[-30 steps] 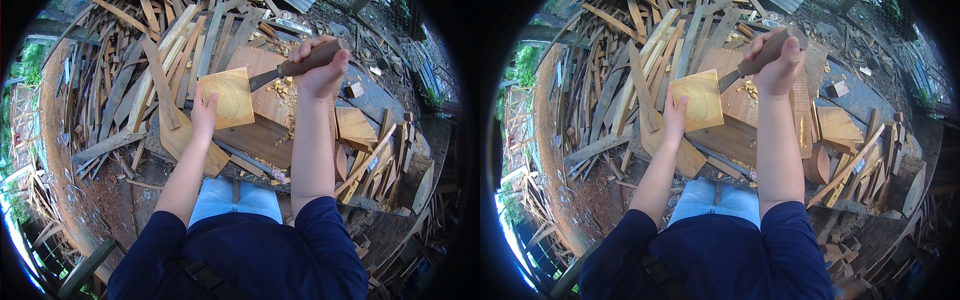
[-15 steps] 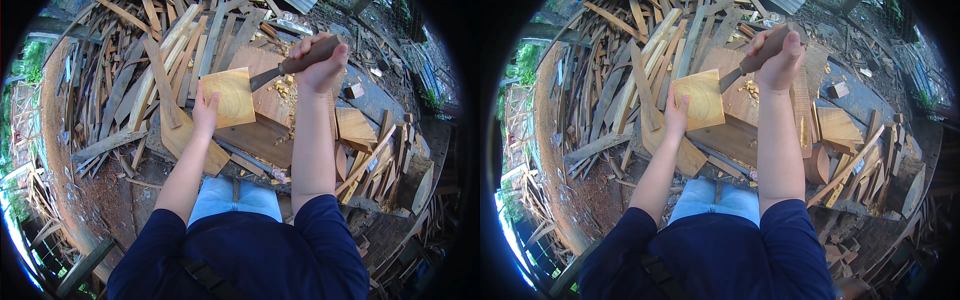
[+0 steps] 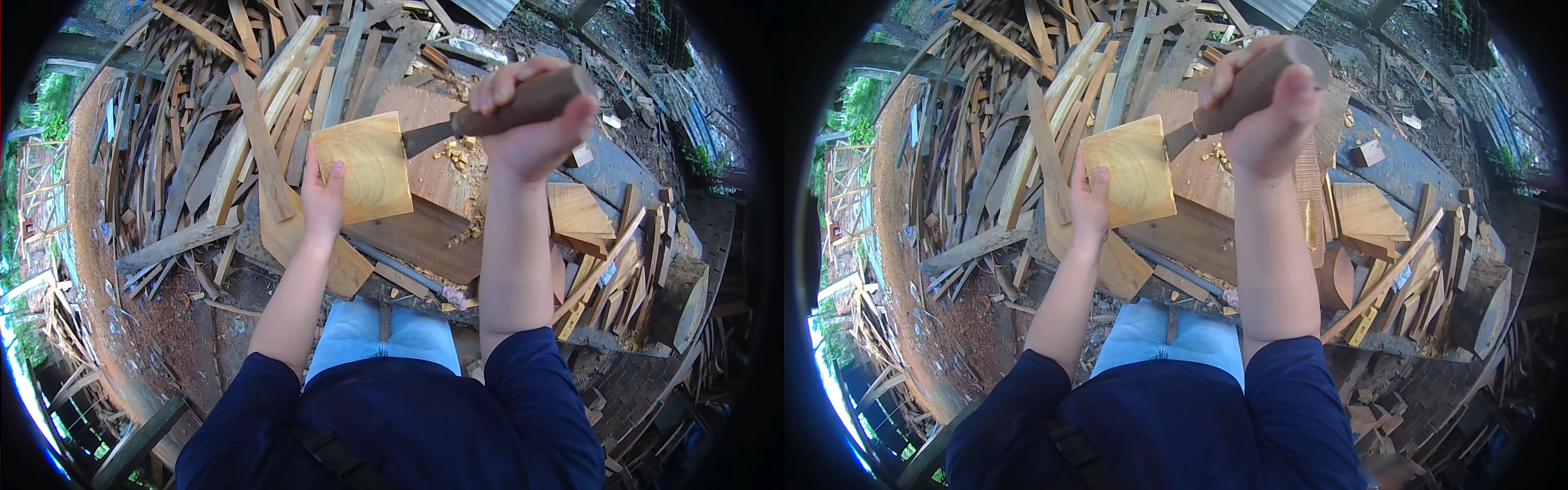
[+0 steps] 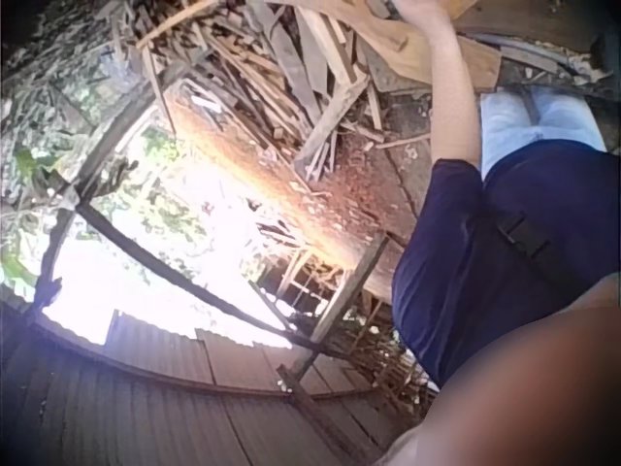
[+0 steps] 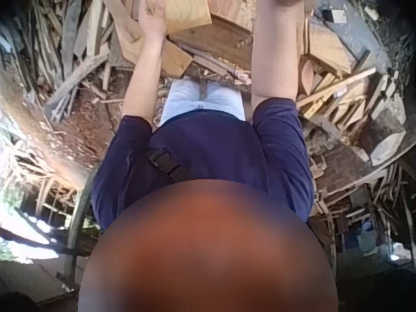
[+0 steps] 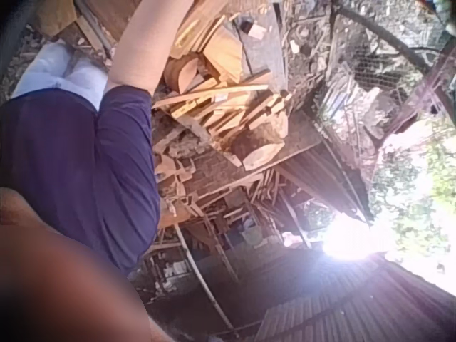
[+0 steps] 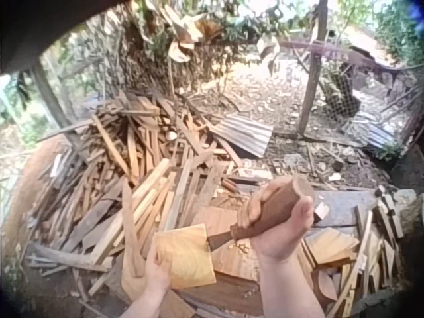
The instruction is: The person carves a block of wood using a chisel and a wooden mallet.
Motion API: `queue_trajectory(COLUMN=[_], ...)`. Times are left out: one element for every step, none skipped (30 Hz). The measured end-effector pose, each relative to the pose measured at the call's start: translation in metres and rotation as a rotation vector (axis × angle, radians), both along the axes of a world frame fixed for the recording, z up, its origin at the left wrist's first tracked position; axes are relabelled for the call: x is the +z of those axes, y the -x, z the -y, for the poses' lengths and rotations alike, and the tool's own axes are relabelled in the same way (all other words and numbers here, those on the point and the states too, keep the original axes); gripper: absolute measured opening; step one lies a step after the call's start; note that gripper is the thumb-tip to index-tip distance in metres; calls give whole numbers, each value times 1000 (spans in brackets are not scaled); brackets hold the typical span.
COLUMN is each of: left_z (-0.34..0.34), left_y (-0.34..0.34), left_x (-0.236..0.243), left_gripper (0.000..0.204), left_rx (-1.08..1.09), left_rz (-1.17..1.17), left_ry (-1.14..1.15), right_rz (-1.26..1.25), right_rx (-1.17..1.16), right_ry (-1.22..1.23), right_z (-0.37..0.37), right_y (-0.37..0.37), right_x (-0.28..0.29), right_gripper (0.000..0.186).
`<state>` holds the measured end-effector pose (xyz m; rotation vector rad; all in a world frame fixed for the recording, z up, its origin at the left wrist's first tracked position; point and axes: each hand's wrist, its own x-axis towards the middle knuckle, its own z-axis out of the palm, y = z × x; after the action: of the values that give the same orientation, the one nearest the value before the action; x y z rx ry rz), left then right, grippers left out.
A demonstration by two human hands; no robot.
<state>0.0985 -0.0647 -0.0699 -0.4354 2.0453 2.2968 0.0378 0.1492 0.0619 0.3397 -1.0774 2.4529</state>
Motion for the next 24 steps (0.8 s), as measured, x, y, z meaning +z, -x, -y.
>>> queue_trajectory(left_z=[0, -2, -10, -10, -11, -11, -9, -7, -6, -3, 2, 5, 8, 8, 7, 7, 5, 5, 5, 6, 7, 7, 7, 8], left_y=[2, 1, 4, 2, 1, 1, 1, 3, 4, 5, 6, 5, 4, 4, 4, 3, 4, 5, 6, 6, 7, 7, 8, 8], left_x=[-4, -9, -14, -16, -12, -8, -7, -2, 3, 5, 0, -9, -17, -20, -23, -25, -25, -25, -24, -23, -22, -21, -21, -21], left_gripper=[62, 63, 62, 62, 62, 62, 61, 61, 61, 61, 60, 60, 60, 60, 60, 61, 61, 61, 61, 62, 62, 62, 62, 62], left_rx=[-22, -53, -23, -28, -34, -40, -40, -39, -13, 12, 30, 26, 4, -20, -27, -24, -24, -33, -44, -53, -59, -59, -59, -63], left_rz=[-63, -122, -19, -19, -40, -60, -36, -36, -43, -49, -42, -37, -28, -18, -13, -21, -31, -28, -11, 5, 6, 8, 9, 7], left_ry=[62, 121, 85, 82, 40, -3, -4, -4, -18, -32, -53, -50, -15, 19, 22, 22, 22, 25, 13, 1, 5, 32, 58, 60], right_rz=[-39, 32, 61, 90, 105, 106, 103, 98, 99, 100, 34, -25, -20, -6, 7, 12, 14, 15, 18, 20, 64, 108, 102, 101], right_rx=[-7, -68, -50, -33, 13, 10, -17, -39, -97, -96, -147, -202, -206, -223, -241, -248, -279, -310, -307, -314, -250, -184, -159, -163], right_ry=[-86, -212, -228, -244, -237, -239, -207, -172, -168, -166, -161, -157, -154, -124, -94, -91, -151, -212, -218, -215, -160, -105, -77, -76], right_z=[1, 9, 15, 18, 20, 18, 14, 11, 5, -4, -14, -19, -19, -20, -21, -21, -19, -17, -15, -16, -16, -17, -14, -11], right_y=[-2, -4, 0, 2, -2, -3, -4, -5, -10, -10, -12, -14, -14, -13, -12, -10, -7, -5, -4, -3, 1, 4, 8, 11], right_x=[5, -7, -17, -25, -26, -27, -29, -27, -21, -18, -14, -12, -12, -13, -14, -13, -12, -11, -9, -12, -18, -22, -24, -26], right_gripper=[57, 54, 51, 49, 46, 46, 47, 48, 52, 52, 53, 55, 55, 54, 52, 52, 50, 47, 41, 41, 46, 52, 50, 50])
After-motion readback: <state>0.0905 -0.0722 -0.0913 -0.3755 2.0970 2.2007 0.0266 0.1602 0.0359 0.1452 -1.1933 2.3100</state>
